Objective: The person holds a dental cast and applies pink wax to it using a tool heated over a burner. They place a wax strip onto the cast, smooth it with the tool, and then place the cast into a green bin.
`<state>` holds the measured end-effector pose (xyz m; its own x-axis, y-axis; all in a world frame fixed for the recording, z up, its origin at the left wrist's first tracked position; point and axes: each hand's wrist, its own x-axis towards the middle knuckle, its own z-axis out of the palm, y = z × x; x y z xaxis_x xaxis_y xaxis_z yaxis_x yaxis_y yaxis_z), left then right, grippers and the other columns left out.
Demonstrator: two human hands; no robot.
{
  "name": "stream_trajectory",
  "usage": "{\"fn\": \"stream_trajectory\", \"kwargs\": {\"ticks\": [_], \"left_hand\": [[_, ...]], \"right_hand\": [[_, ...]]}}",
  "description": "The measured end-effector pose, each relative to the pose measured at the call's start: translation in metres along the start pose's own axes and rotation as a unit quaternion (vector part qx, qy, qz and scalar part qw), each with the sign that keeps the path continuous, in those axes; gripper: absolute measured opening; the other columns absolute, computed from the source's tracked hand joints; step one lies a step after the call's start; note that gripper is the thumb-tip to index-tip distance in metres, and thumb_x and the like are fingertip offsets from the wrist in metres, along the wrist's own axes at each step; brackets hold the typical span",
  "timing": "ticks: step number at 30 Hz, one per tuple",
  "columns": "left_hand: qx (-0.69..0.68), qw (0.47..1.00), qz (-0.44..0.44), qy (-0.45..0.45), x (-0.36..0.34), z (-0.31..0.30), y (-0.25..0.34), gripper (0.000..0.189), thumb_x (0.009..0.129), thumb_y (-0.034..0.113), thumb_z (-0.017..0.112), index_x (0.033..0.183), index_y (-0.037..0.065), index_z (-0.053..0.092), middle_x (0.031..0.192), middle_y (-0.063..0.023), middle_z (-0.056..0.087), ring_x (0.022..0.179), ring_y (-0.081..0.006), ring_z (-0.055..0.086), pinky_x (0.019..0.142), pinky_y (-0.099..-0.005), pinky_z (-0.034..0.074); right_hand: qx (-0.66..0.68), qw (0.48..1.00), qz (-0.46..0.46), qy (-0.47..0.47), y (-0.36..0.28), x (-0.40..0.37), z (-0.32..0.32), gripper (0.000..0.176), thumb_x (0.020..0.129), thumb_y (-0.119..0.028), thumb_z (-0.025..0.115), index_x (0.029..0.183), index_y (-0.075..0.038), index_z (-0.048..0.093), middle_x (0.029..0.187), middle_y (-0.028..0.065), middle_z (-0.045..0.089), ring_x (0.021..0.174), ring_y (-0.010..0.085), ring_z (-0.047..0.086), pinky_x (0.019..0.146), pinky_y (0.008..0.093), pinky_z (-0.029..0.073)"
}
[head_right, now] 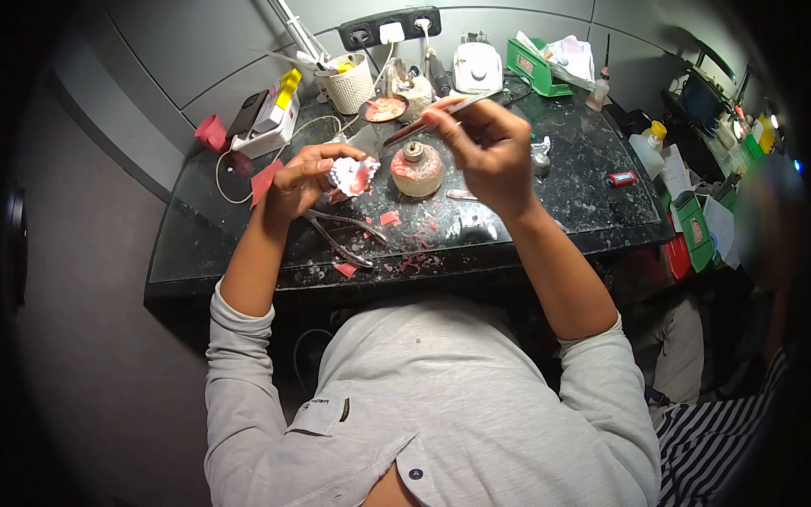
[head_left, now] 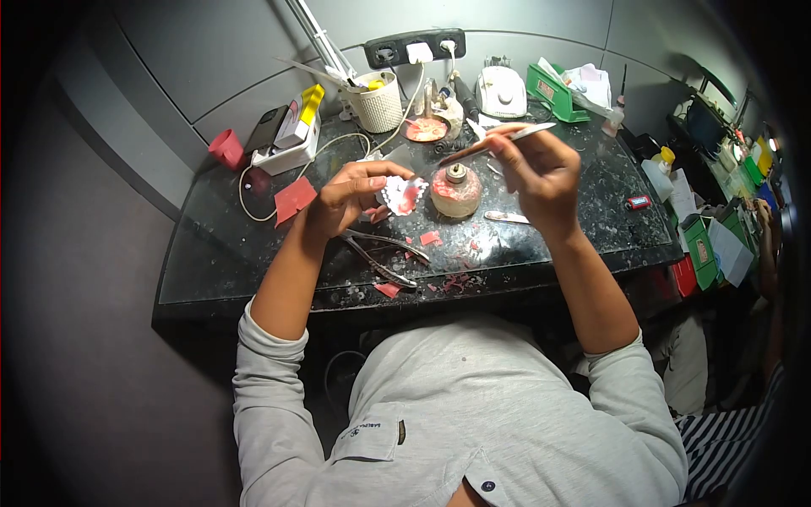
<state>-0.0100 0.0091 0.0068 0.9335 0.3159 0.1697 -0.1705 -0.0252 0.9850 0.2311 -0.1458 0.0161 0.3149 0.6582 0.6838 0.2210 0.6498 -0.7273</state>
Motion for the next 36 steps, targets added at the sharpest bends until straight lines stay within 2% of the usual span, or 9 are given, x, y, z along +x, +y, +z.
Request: {"fn": "stream_trajectory", "kwargs": {"ticks": [1, 4, 11, 14, 16, 20, 25, 28, 36], "left_hand": [[0.003, 1.000, 0.002, 0.000, 0.000, -0.001, 0.000, 0.057, 0.089, 0.034, 0.062, 0.125, -0.010, 0.059, 0.088, -0.0064, 0.066, 0.069, -0.0077, 0.054, 0.058, -0.0208, 0.042], [-0.002, 1.000, 0.011, 0.003, -0.001, 0.000, 0.000, 0.056, 0.088, 0.032, 0.062, 0.126, -0.009, 0.059, 0.089, -0.0059, 0.065, 0.071, -0.0078, 0.054, 0.059, -0.0206, 0.042], [0.026, 0.999, -0.019, -0.001, -0.002, -0.004, 0.002, 0.071, 0.081, 0.041, 0.063, 0.129, -0.011, 0.055, 0.099, -0.0130, 0.066, 0.079, -0.0113, 0.058, 0.062, -0.0225, 0.042], [0.032, 0.999, -0.023, 0.008, -0.002, -0.002, 0.003, 0.070, 0.082, 0.041, 0.063, 0.129, -0.011, 0.056, 0.100, -0.0126, 0.066, 0.079, -0.0110, 0.058, 0.062, -0.0226, 0.042], [0.003, 1.000, -0.002, 0.006, -0.001, -0.001, 0.000, 0.053, 0.089, 0.031, 0.063, 0.127, -0.007, 0.060, 0.092, -0.0060, 0.065, 0.073, -0.0081, 0.055, 0.060, -0.0221, 0.042], [0.001, 1.000, -0.006, 0.003, -0.002, -0.003, 0.000, 0.053, 0.089, 0.031, 0.064, 0.127, -0.006, 0.060, 0.093, -0.0057, 0.065, 0.075, -0.0079, 0.056, 0.060, -0.0219, 0.042], [-0.006, 1.000, 0.002, -0.001, -0.002, -0.002, 0.002, 0.052, 0.090, 0.030, 0.063, 0.127, -0.006, 0.060, 0.095, -0.0056, 0.066, 0.077, -0.0073, 0.057, 0.060, -0.0212, 0.042], [-0.006, 1.000, 0.005, 0.007, -0.003, 0.001, 0.005, 0.052, 0.090, 0.030, 0.063, 0.127, -0.006, 0.060, 0.095, -0.0060, 0.066, 0.076, -0.0074, 0.057, 0.060, -0.0212, 0.042], [0.034, 0.999, -0.016, 0.007, -0.001, -0.003, 0.002, 0.066, 0.084, 0.039, 0.064, 0.128, -0.011, 0.057, 0.098, -0.0092, 0.067, 0.078, -0.0096, 0.058, 0.062, -0.0221, 0.042]], "right_hand": [[-0.010, 0.998, -0.005, 0.062, -0.002, 0.003, 0.002, 0.011, 0.094, -0.009, 0.073, 0.098, 0.002, 0.072, 0.072, -0.0012, 0.068, 0.052, -0.0002, 0.047, 0.045, 0.0176, 0.031], [-0.043, 0.990, -0.020, 0.129, 0.004, 0.010, -0.008, 0.010, 0.094, -0.008, 0.072, 0.094, 0.002, 0.071, 0.069, -0.0025, 0.064, 0.055, -0.0002, 0.049, 0.047, 0.0172, 0.032], [-0.053, 0.988, -0.031, 0.142, 0.007, 0.013, -0.007, 0.014, 0.094, -0.012, 0.073, 0.100, 0.000, 0.074, 0.068, -0.0037, 0.063, 0.055, -0.0015, 0.047, 0.047, 0.0187, 0.031], [-0.095, 0.987, -0.035, 0.125, 0.021, 0.016, -0.008, 0.016, 0.092, -0.013, 0.075, 0.103, -0.001, 0.075, 0.064, -0.0064, 0.059, 0.053, -0.0017, 0.042, 0.046, 0.0196, 0.028], [-0.174, 0.979, -0.036, 0.098, 0.023, 0.018, -0.009, 0.016, 0.092, -0.012, 0.076, 0.104, -0.002, 0.076, 0.061, -0.0086, 0.056, 0.053, -0.0014, 0.039, 0.046, 0.0201, 0.025], [-0.127, 0.989, -0.015, 0.076, 0.025, 0.018, -0.004, 0.016, 0.091, -0.012, 0.076, 0.104, -0.002, 0.076, 0.061, -0.0092, 0.055, 0.054, -0.0016, 0.038, 0.046, 0.0207, 0.023], [-0.010, 0.993, 0.047, 0.111, 0.012, 0.019, -0.013, 0.015, 0.095, -0.010, 0.071, 0.102, 0.003, 0.072, 0.077, 0.0030, 0.069, 0.053, 0.0043, 0.053, 0.044, 0.0207, 0.039], [0.010, 0.991, 0.068, 0.115, 0.005, 0.018, -0.025, 0.016, 0.095, -0.012, 0.070, 0.101, 0.003, 0.072, 0.075, 0.0014, 0.066, 0.053, 0.0047, 0.051, 0.047, 0.0207, 0.038], [0.073, 0.997, -0.001, 0.002, -0.002, 0.006, -0.007, 0.016, 0.097, -0.008, 0.068, 0.104, 0.006, 0.070, 0.080, 0.0043, 0.068, 0.055, 0.0031, 0.050, 0.048, 0.0187, 0.037]]}}
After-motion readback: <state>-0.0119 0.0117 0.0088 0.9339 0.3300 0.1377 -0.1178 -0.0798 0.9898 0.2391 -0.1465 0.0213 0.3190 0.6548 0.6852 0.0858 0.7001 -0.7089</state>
